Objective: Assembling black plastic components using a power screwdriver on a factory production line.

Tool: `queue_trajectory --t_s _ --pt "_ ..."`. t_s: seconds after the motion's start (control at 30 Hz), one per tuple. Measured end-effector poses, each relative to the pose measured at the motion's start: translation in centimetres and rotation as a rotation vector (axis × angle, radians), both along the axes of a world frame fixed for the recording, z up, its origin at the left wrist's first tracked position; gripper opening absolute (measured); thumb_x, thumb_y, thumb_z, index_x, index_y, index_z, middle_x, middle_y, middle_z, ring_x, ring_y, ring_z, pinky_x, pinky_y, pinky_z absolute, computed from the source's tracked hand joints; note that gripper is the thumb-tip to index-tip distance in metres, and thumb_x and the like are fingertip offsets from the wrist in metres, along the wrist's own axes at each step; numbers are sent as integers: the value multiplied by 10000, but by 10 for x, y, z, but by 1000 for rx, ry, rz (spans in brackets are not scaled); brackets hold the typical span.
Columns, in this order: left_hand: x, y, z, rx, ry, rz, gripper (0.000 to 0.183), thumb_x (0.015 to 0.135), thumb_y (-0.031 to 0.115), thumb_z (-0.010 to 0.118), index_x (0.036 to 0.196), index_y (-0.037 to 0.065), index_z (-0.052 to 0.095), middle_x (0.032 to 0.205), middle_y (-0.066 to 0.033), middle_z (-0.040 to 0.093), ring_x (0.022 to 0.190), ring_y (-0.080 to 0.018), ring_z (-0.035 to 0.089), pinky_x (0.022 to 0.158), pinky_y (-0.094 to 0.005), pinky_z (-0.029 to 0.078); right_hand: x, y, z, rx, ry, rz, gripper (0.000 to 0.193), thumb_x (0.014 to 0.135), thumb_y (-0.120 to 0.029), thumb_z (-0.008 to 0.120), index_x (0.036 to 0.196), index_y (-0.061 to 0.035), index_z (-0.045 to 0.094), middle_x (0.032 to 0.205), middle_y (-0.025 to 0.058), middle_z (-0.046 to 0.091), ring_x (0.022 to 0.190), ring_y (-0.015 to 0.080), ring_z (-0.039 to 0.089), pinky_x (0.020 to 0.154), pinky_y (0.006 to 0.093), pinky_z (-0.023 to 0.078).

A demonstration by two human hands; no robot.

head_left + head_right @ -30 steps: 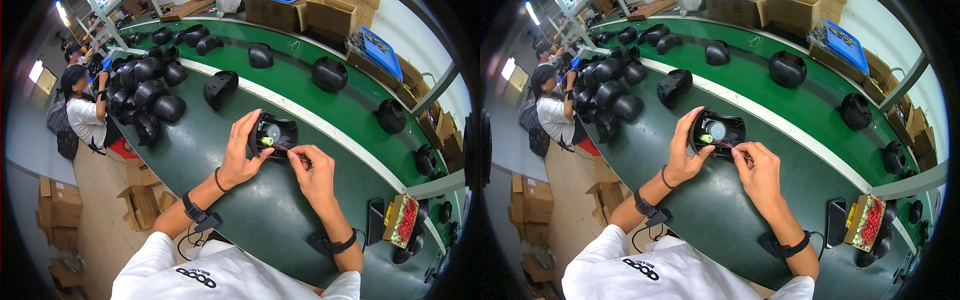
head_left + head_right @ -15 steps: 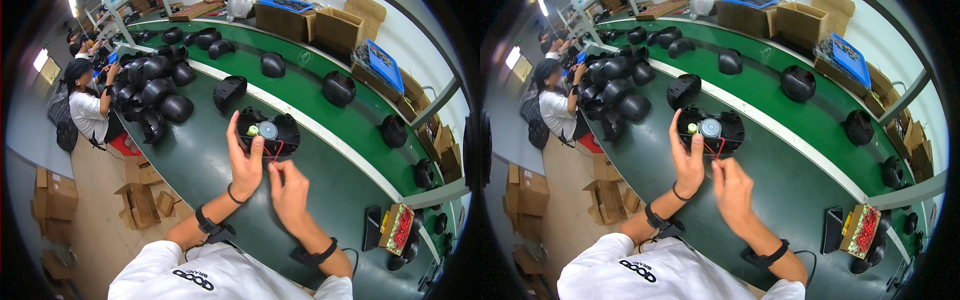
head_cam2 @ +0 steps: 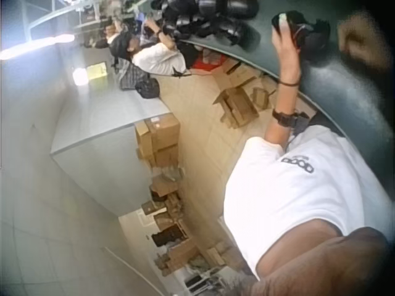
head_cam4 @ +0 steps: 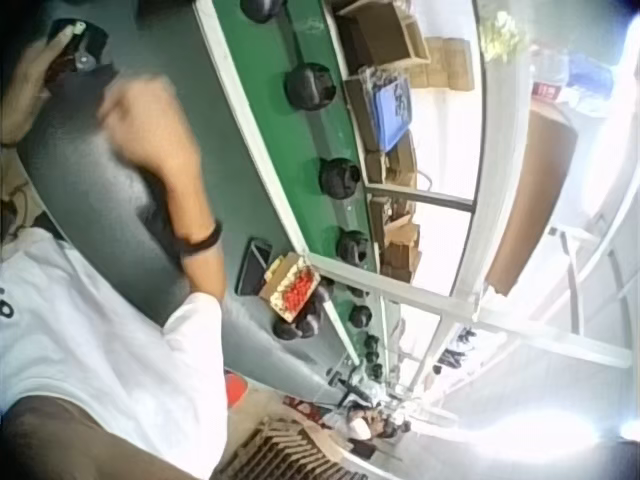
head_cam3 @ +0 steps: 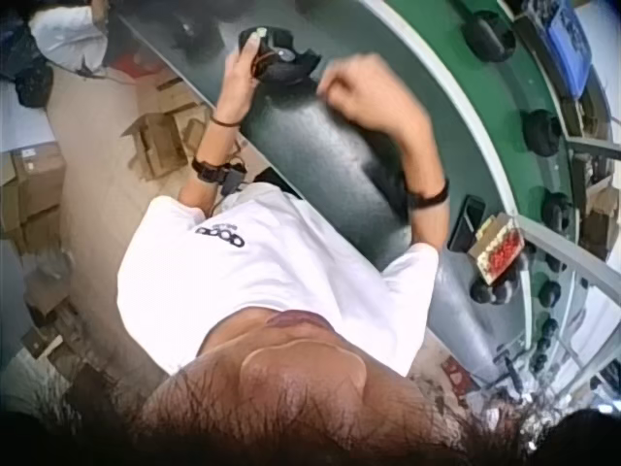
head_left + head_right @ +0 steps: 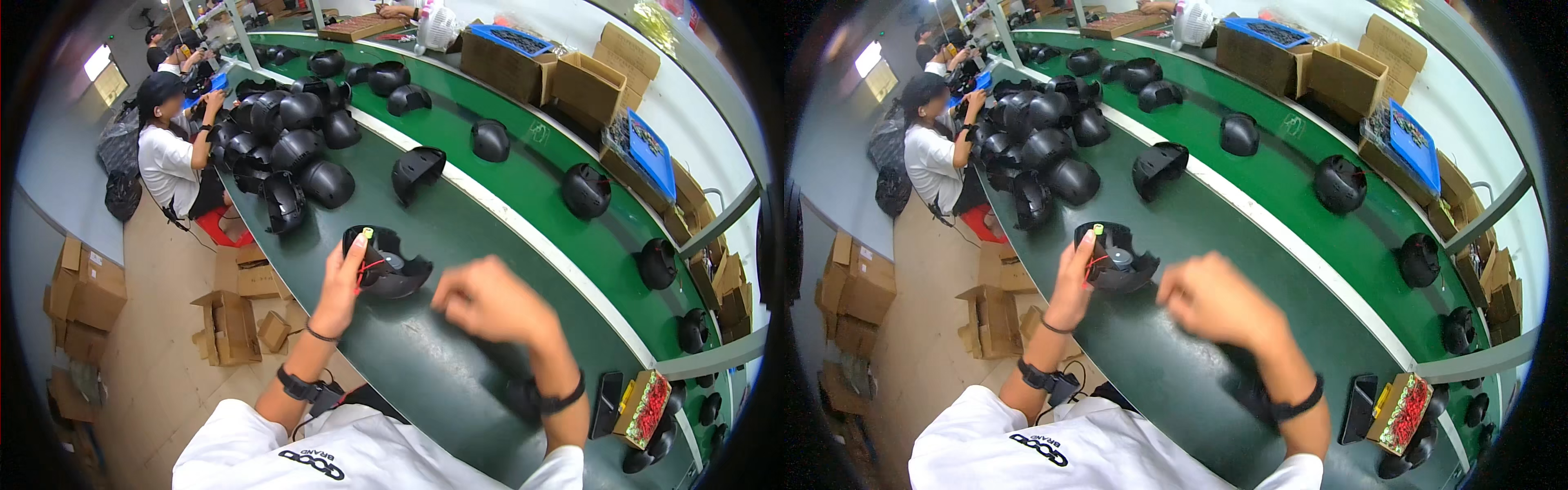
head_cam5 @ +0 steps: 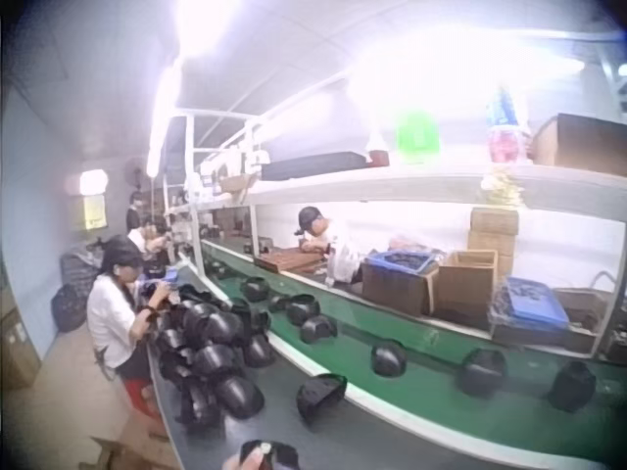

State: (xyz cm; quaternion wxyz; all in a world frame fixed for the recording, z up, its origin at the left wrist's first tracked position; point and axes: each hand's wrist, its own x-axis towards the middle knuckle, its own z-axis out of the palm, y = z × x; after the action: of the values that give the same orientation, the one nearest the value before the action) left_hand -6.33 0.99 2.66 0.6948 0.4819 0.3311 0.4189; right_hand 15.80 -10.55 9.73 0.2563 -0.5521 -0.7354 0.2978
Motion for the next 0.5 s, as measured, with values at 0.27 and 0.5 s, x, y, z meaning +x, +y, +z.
queue_trajectory --t_s 0.27,0.5 --pt "7 38 8 370 659 -526 542 1010 381 668 1352 -30 580 1106 -61 663 980 -124 592 866 -274 499 54 193 -42 705 -601 -171 808 798 -15 691 1522 -293 463 1480 127 521 1368 379 477 1107 533 413" --pt "29 18 -1 173 531 -568 452 990 240 682 1355 -1 572 1128 -41 624 957 -98 572 833 -255 487 54 104 -32 -117 -437 -456 721 718 -585 843 1118 6 737 1128 268 656 1077 426 638 927 485 532"
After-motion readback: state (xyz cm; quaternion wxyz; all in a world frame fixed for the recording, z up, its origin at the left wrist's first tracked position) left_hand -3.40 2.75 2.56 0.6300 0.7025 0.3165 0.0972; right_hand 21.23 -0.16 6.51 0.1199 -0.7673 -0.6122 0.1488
